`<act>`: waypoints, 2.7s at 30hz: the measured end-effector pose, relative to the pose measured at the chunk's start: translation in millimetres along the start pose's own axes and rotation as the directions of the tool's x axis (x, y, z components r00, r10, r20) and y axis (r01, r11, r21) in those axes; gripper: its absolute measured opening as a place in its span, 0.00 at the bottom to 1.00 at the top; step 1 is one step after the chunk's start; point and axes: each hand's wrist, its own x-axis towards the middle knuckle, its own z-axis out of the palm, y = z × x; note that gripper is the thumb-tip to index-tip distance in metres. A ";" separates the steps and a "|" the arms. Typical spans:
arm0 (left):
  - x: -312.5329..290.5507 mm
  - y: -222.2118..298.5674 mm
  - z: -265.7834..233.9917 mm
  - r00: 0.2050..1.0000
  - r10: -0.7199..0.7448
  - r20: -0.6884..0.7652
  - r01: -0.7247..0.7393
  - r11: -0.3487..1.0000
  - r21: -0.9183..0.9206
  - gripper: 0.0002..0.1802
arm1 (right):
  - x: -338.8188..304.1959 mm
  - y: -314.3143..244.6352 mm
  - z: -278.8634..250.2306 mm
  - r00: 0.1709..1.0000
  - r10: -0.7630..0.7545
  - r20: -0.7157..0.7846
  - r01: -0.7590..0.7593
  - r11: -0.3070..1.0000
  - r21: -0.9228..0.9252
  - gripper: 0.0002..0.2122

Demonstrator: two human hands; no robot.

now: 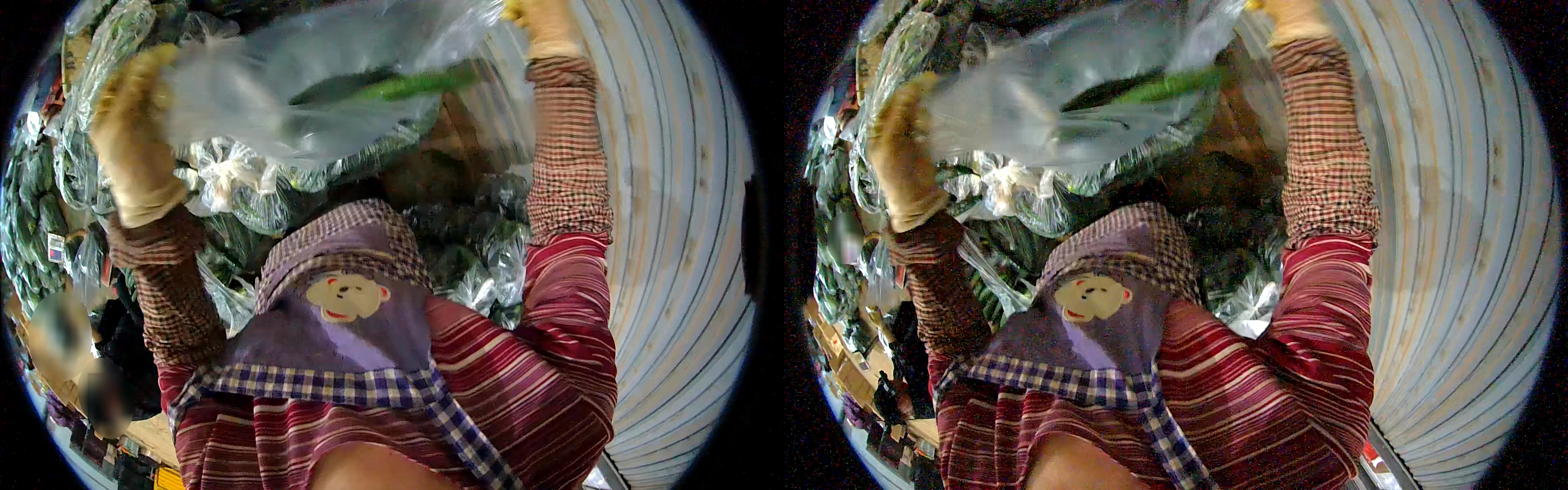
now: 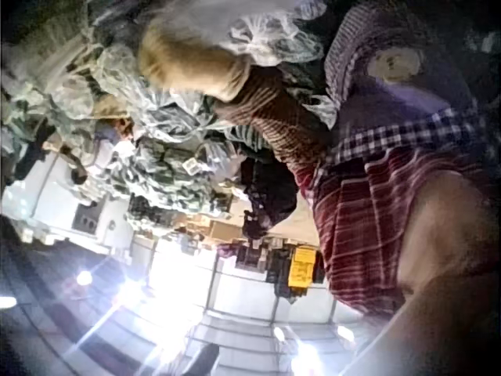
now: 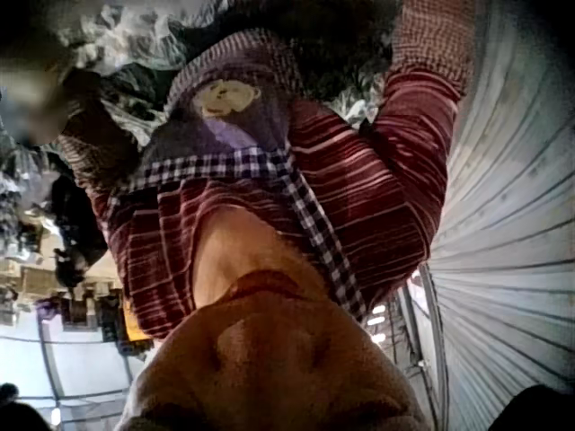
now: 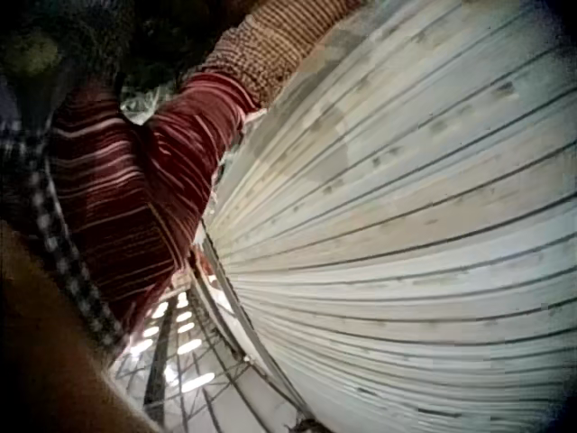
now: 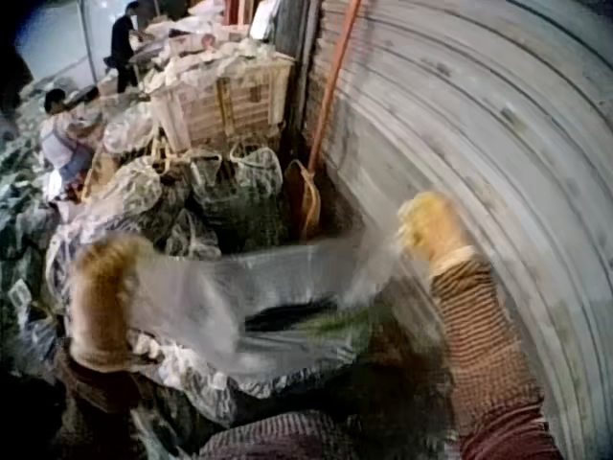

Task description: The person sorts cucumbers from large piles and places them into plastic bags by hand while wearing gloves.

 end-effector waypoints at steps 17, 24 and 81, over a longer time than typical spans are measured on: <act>-20.9 -10.0 -33.6 0.958 -0.261 0.114 0.265 0.964 -0.017 0.09 | -36.8 -11.9 64.5 0.984 0.160 0.080 -0.147 0.473 0.868 0.05; -16.5 40.5 -19.2 0.985 -0.162 0.065 0.151 0.978 0.145 0.08 | -38.8 -41.5 6.6 0.996 0.021 -0.086 0.017 0.907 0.420 0.06; -174.7 -192.7 -165.1 0.743 -0.496 -0.450 0.622 0.759 0.192 0.34 | -157.8 -166.5 485.3 -0.142 -0.009 0.990 -0.686 0.722 -0.091 0.42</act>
